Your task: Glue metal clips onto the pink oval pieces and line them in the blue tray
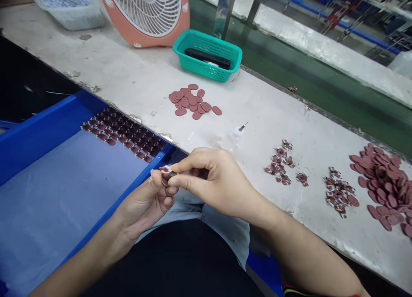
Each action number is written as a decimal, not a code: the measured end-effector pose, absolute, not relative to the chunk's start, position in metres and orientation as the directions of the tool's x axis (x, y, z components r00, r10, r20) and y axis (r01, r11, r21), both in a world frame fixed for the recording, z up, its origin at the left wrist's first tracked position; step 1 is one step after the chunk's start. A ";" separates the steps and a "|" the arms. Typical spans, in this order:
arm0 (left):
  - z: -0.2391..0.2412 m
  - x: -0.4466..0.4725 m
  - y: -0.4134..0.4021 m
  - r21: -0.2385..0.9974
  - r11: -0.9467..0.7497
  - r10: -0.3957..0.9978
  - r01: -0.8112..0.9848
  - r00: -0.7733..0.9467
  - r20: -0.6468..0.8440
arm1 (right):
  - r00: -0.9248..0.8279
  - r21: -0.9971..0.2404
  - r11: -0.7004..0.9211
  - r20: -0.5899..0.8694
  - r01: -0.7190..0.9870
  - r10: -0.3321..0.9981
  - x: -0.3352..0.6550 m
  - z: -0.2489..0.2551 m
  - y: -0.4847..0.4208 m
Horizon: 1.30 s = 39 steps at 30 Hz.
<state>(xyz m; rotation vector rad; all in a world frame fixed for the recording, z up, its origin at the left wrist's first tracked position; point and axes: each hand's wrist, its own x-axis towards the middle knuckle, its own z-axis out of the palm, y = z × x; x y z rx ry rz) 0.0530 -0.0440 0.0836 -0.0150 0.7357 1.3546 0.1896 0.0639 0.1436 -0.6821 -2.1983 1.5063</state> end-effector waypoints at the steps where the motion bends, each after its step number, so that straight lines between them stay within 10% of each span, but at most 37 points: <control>1: 0.083 0.053 -0.044 0.392 0.245 0.877 -0.887 0.030 -0.479 | -0.806 -0.938 0.298 0.037 0.175 0.591 0.189 0.143 0.063; 39: 0.069 0.037 -0.054 0.391 0.226 0.941 -0.892 0.096 -0.324 | -0.646 -0.887 0.460 0.329 0.039 0.689 0.178 0.129 0.033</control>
